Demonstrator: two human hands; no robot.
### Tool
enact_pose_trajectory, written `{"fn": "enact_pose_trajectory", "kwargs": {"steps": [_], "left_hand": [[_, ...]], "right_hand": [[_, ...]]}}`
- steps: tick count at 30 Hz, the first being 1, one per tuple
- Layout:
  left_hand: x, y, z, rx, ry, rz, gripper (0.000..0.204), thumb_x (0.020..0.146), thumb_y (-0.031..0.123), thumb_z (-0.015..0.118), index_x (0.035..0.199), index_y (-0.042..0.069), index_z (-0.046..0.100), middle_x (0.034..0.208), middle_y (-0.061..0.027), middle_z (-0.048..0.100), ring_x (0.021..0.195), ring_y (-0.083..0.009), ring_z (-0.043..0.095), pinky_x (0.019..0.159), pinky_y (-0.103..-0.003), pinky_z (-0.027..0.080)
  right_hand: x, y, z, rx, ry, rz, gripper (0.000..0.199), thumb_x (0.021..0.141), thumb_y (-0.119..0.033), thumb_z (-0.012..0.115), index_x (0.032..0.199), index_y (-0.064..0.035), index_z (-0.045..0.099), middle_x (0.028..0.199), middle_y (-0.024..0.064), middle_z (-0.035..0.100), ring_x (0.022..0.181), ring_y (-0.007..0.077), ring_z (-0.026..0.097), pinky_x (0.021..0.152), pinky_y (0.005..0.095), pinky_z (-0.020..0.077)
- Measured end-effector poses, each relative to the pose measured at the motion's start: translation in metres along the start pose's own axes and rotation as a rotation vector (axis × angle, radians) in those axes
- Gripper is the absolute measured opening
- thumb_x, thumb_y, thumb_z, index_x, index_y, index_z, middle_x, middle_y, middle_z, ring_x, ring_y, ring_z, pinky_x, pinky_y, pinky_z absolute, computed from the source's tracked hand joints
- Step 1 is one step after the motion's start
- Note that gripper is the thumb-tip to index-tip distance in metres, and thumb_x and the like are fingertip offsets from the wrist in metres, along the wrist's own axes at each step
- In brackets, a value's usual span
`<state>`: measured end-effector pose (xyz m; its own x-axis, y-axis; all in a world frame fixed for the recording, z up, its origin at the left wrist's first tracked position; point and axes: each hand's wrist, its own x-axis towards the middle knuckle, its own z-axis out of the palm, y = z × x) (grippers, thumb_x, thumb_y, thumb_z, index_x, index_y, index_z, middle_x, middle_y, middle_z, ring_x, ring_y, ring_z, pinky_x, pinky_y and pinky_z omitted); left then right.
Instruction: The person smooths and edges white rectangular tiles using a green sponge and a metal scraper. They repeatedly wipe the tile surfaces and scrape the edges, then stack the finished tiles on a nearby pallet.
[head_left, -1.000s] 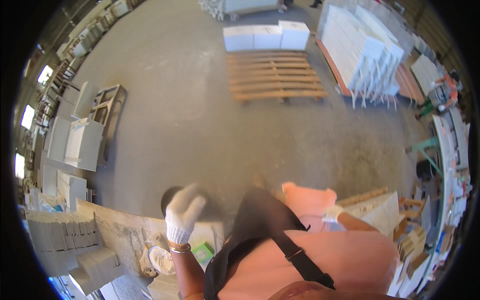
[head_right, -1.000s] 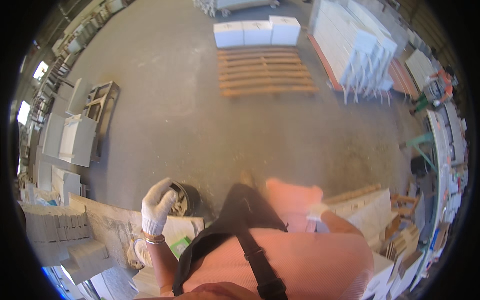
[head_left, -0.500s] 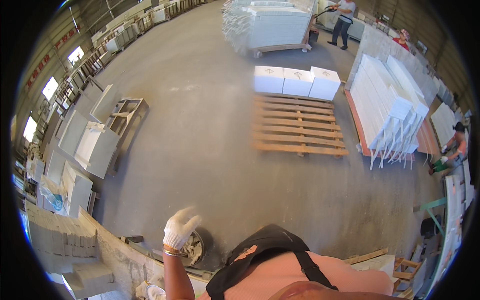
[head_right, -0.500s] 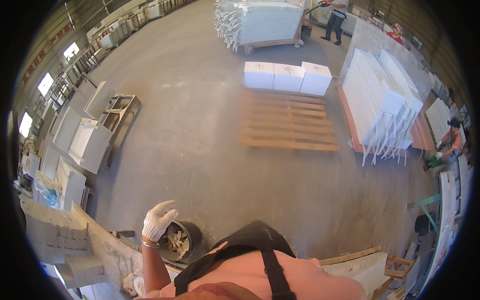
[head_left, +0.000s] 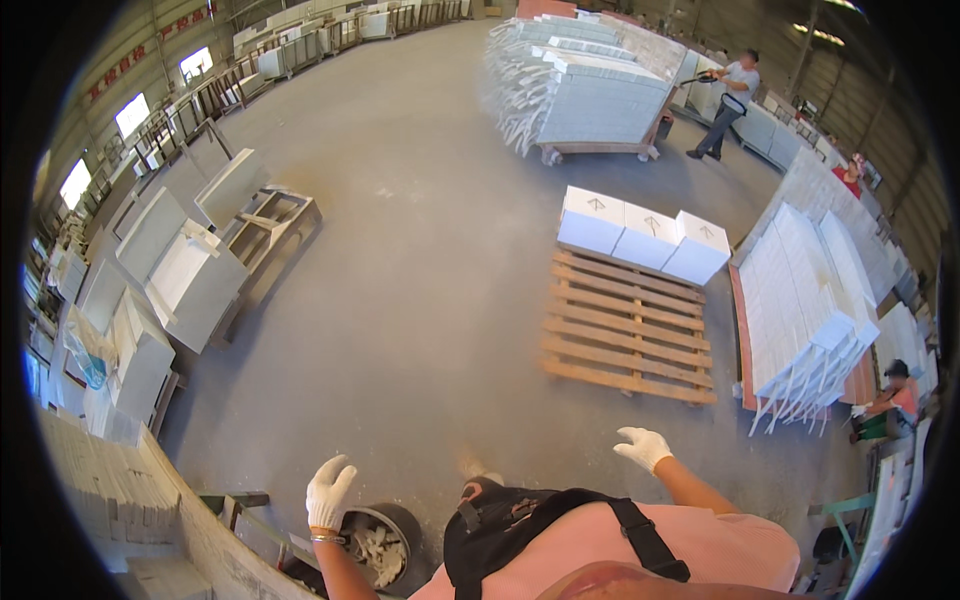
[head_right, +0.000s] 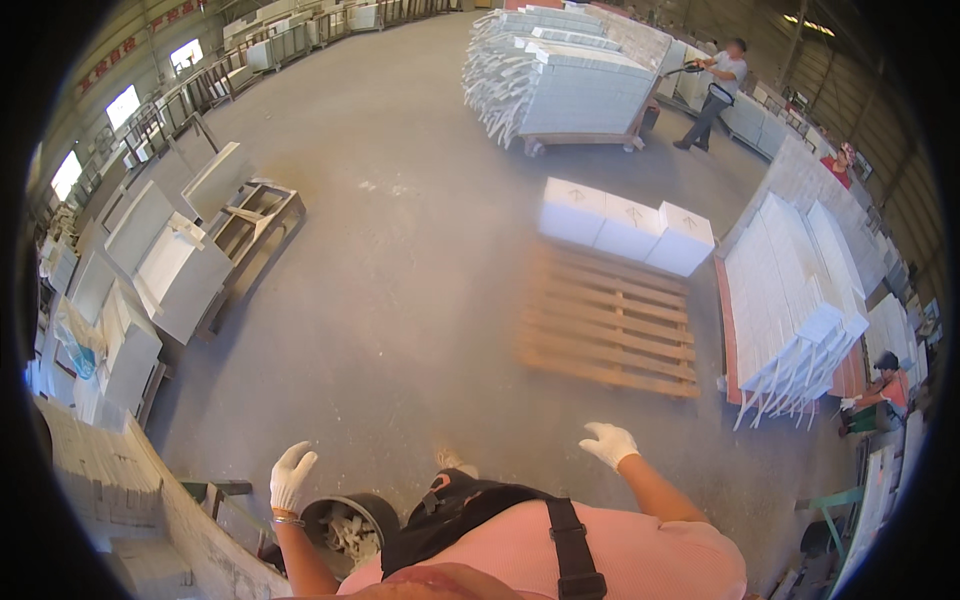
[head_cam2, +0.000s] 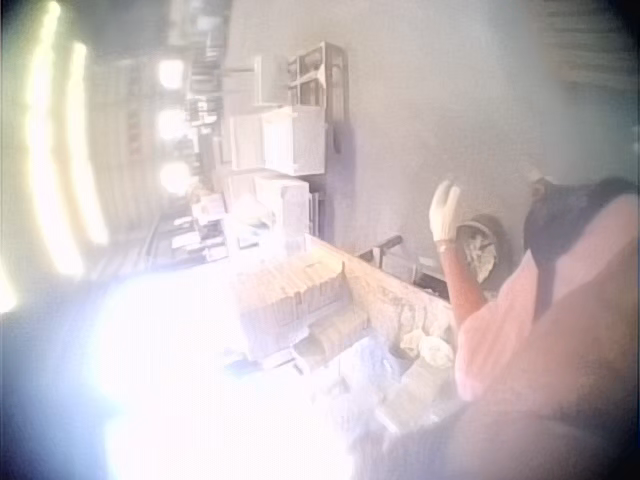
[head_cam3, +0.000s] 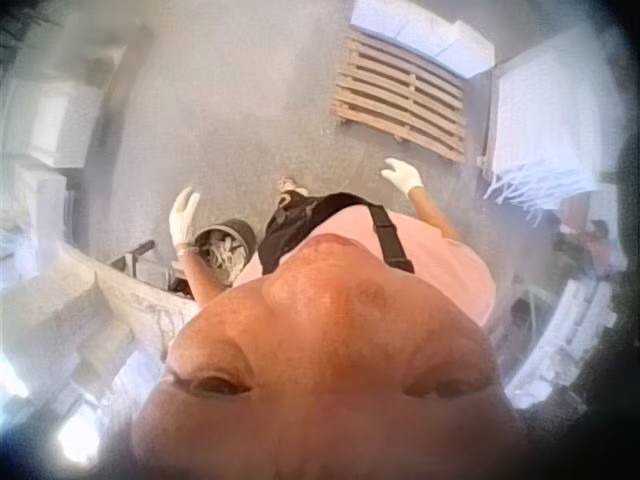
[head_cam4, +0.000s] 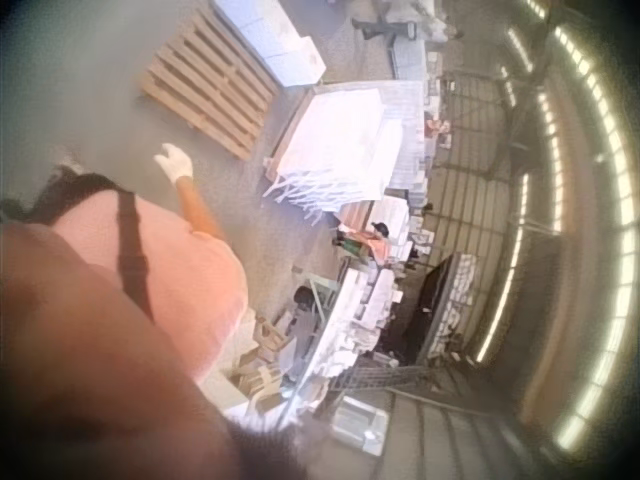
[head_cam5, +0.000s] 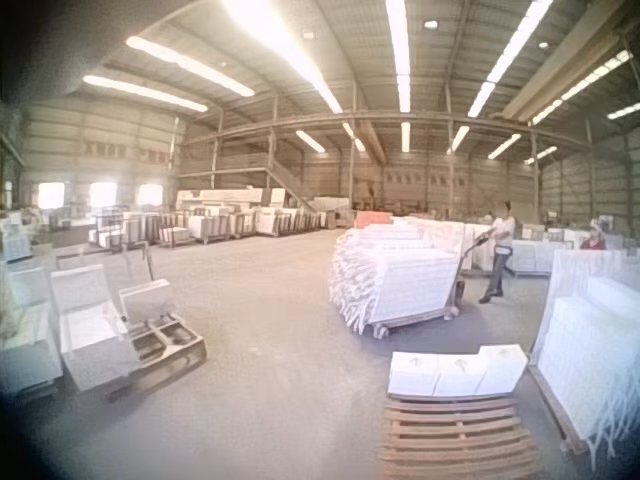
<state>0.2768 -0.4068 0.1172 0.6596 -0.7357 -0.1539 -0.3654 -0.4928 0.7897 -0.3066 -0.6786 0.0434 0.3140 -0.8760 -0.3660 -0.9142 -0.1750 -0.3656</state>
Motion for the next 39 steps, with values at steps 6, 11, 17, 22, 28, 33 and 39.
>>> {"fn": "enact_pose_trajectory", "kwargs": {"steps": [6, 11, 17, 22, 28, 33, 39], "left_hand": [[0.161, 0.042, -0.047, 0.25, 0.089, 0.061, 0.051, 0.093, 0.037, 0.07, 0.129, 0.0, 0.07, 0.124, -0.0199, 0.073, 0.118, -0.0336, 0.07, 0.101, -0.039, 0.053], [0.308, 0.128, -0.068, 0.284, 0.092, 0.272, 0.057, 0.091, 0.043, 0.071, 0.134, 0.006, 0.067, 0.136, -0.0182, 0.067, 0.118, -0.0351, 0.069, 0.099, -0.044, 0.054], [0.49, 0.191, -0.072, 0.376, 0.189, 0.509, 0.059, 0.09, 0.043, 0.073, 0.139, 0.011, 0.063, 0.14, -0.0174, 0.063, 0.123, -0.0386, 0.064, 0.102, -0.046, 0.052], [0.623, 0.218, -0.103, 0.485, 0.22, 0.445, 0.063, 0.09, 0.041, 0.074, 0.143, 0.011, 0.06, 0.146, -0.0189, 0.058, 0.131, -0.0397, 0.059, 0.107, -0.047, 0.05], [0.754, 0.198, -0.154, 0.434, 0.28, 0.295, 0.069, 0.09, 0.043, 0.073, 0.148, 0.01, 0.056, 0.152, -0.0198, 0.053, 0.137, -0.041, 0.054, 0.111, -0.049, 0.047], [0.909, 0.176, -0.185, 0.589, 0.277, 0.395, 0.074, 0.089, 0.047, 0.073, 0.15, 0.011, 0.054, 0.156, -0.0216, 0.049, 0.139, -0.0422, 0.051, 0.113, -0.051, 0.045], [1.121, 0.259, -0.175, 0.578, 0.196, 0.574, 0.077, 0.086, 0.047, 0.075, 0.15, 0.01, 0.053, 0.155, -0.0243, 0.048, 0.138, -0.0458, 0.049, 0.112, -0.053, 0.044]], "right_hand": [[0.099, -0.077, -0.013, 0.011, -0.019, -0.018, 0.071, 0.089, -0.056, 0.065, 0.146, -0.0134, 0.06, 0.146, 0.019, 0.06, 0.134, 0.039, 0.056, 0.113, 0.0486, 0.0447], [0.161, -0.098, -0.009, 0.035, -0.017, 0.117, 0.073, 0.089, -0.057, 0.066, 0.147, -0.0136, 0.059, 0.151, 0.0191, 0.055, 0.138, 0.0403, 0.052, 0.115, 0.0491, 0.0425], [0.32, -0.138, -0.039, -0.004, 0.188, 0.154, 0.07, 0.089, -0.055, 0.067, 0.145, -0.0143, 0.06, 0.146, 0.0222, 0.055, 0.136, 0.0428, 0.05, 0.112, 0.0526, 0.0426], [0.504, -0.226, -0.124, 0.001, 0.389, 0.022, 0.067, 0.088, -0.051, 0.07, 0.143, -0.0139, 0.06, 0.141, 0.0218, 0.057, 0.129, 0.0439, 0.053, 0.107, 0.055, 0.0444], [0.699, -0.358, -0.258, -0.076, 0.63, -0.148, 0.07, 0.091, -0.049, 0.07, 0.147, -0.0101, 0.057, 0.149, 0.0277, 0.052, 0.135, 0.0456, 0.05, 0.113, 0.0515, 0.0423], [0.808, -0.429, -0.327, -0.101, 0.785, -0.092, 0.07, 0.092, -0.052, 0.068, 0.15, -0.0151, 0.055, 0.155, 0.0269, 0.047, 0.142, 0.0443, 0.045, 0.115, 0.0529, 0.0397], [0.859, -0.474, -0.369, -0.102, 0.789, 0.112, 0.073, 0.091, -0.052, 0.068, 0.153, -0.0173, 0.052, 0.158, 0.0266, 0.044, 0.145, 0.045, 0.041, 0.119, 0.0524, 0.0358]]}}
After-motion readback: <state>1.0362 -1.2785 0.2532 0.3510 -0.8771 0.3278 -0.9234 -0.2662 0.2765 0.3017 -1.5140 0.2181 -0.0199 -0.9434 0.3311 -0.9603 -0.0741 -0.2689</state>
